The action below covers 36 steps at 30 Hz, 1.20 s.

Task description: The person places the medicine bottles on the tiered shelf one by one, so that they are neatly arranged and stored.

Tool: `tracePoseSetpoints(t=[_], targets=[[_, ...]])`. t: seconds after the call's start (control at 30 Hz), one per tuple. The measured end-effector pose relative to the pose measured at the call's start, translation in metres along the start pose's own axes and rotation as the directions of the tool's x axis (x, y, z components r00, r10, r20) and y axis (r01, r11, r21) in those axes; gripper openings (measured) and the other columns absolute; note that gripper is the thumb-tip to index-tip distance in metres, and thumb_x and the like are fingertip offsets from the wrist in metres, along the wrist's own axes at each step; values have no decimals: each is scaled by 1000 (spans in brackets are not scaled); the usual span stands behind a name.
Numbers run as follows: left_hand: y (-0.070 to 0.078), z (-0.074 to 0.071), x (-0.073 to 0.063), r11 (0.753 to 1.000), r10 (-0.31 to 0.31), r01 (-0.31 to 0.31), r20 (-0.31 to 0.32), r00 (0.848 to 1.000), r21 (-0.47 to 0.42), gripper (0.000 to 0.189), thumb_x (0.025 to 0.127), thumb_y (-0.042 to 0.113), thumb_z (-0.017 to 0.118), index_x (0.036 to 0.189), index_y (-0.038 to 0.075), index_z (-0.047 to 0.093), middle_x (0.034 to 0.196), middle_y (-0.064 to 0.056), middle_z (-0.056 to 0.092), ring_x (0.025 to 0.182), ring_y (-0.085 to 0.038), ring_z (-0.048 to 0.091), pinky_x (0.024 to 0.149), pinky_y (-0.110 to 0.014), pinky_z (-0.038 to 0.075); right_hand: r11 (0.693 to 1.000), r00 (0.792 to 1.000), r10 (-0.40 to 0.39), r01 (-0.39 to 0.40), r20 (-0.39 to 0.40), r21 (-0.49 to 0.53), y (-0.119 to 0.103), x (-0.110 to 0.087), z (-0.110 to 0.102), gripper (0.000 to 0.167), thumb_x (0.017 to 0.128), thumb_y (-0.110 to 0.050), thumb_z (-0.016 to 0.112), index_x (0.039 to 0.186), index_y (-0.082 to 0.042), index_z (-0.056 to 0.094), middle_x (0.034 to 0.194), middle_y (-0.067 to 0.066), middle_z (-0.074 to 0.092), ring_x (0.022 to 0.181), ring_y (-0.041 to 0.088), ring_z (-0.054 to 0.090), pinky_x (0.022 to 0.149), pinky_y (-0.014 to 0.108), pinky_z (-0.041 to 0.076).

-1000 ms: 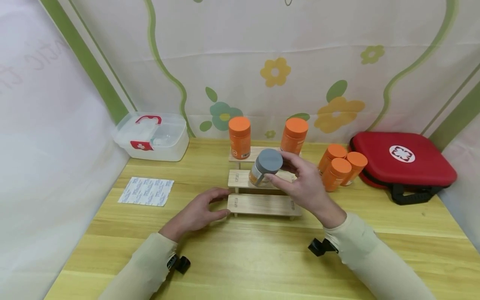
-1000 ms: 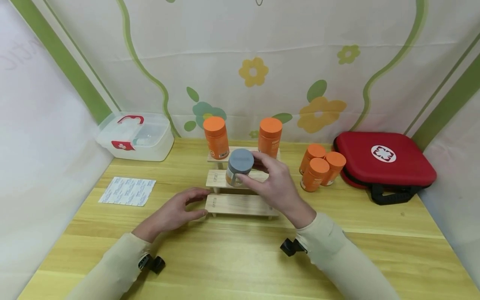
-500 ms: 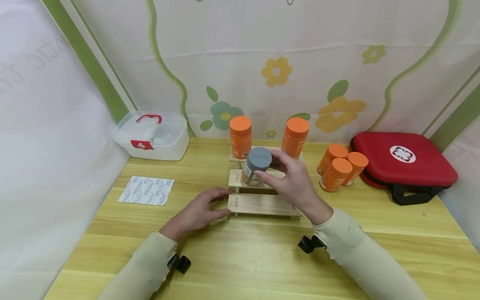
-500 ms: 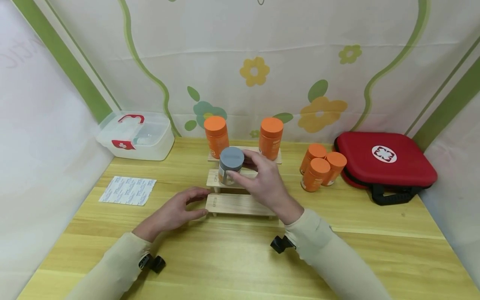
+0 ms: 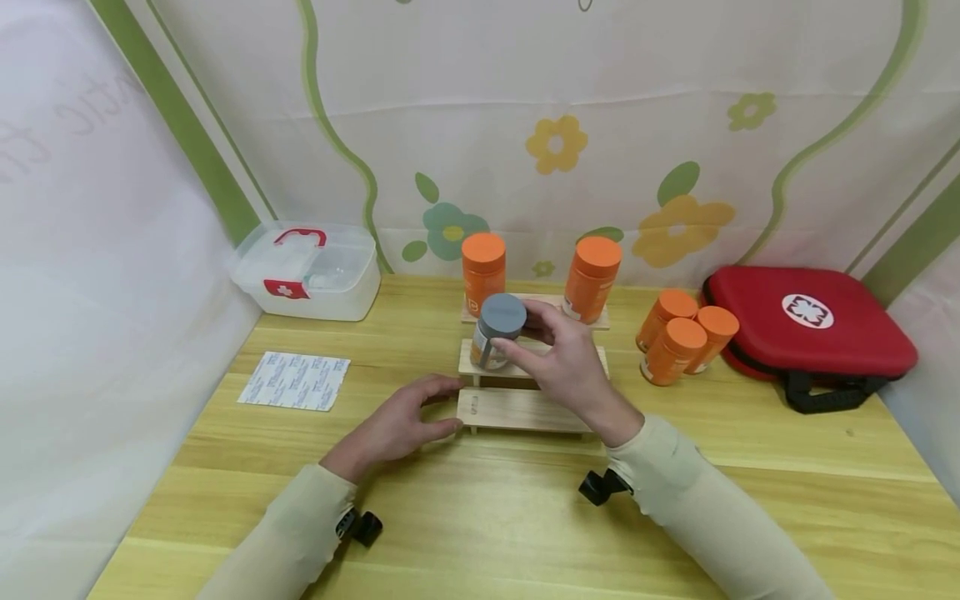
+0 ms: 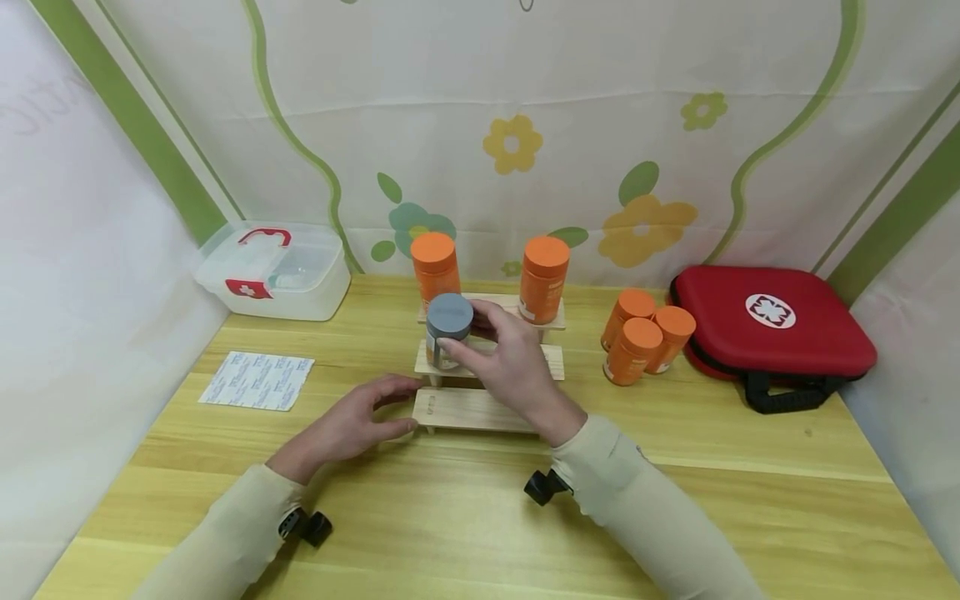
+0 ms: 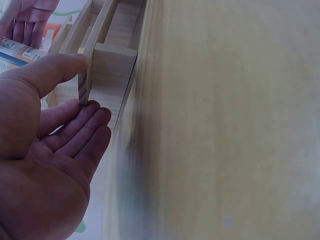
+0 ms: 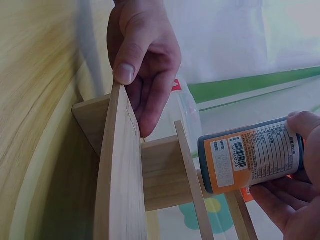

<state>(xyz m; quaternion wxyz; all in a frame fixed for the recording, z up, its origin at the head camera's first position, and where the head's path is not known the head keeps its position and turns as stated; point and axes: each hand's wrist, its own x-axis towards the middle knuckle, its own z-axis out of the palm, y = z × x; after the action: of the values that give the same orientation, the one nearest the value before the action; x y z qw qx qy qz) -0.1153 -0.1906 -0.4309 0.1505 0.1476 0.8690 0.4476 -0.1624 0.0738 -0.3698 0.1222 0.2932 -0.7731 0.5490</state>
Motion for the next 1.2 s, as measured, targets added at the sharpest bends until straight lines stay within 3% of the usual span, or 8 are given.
tracePoseSetpoints(t=[0.37, 1.03, 1.2], targets=[[-1, 0, 1, 1000, 3, -3, 0, 1000, -2, 57, 101, 26, 79, 153, 16, 60, 155, -3, 61, 146, -30, 57, 126, -55, 45, 995, 996, 91, -90, 3, -53, -5, 6, 10, 57, 92, -15, 88, 141, 1, 64, 129, 17, 76, 119, 32, 75, 104, 43, 64], [0, 0, 0, 1000, 15, -15, -5, 1000, 4, 56, 101, 24, 79, 153, 15, 60, 154, -4, 61, 146, -31, 57, 125, -56, 45, 986, 997, 71, -74, -21, -151, -7, 9, 17, 59, 89, -21, 91, 139, -1, 67, 126, 15, 78, 116, 28, 77, 100, 37, 65], [0, 1, 0, 1000, 15, -15, -9, 1000, 4, 56, 100, 24, 79, 153, 15, 60, 155, -5, 61, 146, -31, 57, 126, -56, 45, 983, 994, 113, -112, 0, -146, -8, 10, 14, 59, 90, -24, 91, 140, -3, 67, 127, 14, 77, 118, 28, 76, 102, 38, 65]])
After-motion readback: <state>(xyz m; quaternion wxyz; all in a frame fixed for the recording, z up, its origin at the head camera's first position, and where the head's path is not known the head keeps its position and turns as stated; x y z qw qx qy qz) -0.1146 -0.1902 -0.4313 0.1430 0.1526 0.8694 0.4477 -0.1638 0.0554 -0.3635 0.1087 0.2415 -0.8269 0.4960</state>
